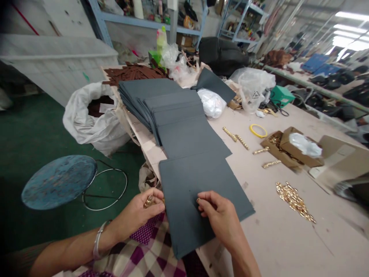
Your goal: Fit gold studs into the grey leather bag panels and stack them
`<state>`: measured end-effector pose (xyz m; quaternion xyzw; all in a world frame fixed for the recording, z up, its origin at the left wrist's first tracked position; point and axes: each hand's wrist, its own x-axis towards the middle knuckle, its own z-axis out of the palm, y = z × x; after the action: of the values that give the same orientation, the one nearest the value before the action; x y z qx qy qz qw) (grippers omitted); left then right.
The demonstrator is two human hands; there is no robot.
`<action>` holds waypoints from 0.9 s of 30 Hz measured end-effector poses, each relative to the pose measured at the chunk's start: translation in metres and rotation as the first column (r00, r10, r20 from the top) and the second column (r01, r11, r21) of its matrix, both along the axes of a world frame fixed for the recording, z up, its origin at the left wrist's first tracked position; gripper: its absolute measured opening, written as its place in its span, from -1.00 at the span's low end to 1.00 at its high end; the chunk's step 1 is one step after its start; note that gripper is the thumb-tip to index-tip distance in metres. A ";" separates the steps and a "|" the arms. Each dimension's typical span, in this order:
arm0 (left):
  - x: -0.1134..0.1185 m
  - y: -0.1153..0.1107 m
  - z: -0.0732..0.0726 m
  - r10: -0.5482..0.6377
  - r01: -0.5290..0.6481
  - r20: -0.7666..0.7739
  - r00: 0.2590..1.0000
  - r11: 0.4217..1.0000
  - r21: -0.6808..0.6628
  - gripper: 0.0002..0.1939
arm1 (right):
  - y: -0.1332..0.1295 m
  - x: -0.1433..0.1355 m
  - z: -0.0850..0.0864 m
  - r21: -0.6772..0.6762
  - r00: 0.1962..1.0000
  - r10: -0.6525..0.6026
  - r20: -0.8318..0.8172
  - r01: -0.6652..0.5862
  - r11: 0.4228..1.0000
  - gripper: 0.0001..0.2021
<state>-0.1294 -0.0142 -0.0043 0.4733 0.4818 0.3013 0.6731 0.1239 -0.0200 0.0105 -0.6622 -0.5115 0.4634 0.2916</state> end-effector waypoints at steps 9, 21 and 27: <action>0.052 0.026 0.015 -0.075 0.096 0.250 0.965 0.992 -0.076 -0.60 | 0.024 -0.005 0.004 -0.125 0.977 -0.045 -0.208 0.019 0.992 -0.62; 0.062 0.027 0.006 -0.015 0.044 0.183 0.983 0.987 -0.155 -0.62 | 0.021 -0.013 -0.006 -0.063 0.979 -0.032 -0.201 0.020 0.998 -0.72; 0.062 0.034 0.023 -0.189 0.187 0.064 0.980 0.982 0.038 -0.66 | 0.016 -0.007 -0.003 0.204 0.995 -0.063 0.073 0.047 0.978 -0.79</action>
<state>-0.0671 0.0198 0.0182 0.5168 0.4070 0.2596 0.7070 0.1169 -0.0042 0.0078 -0.6611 -0.5485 0.3741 0.3496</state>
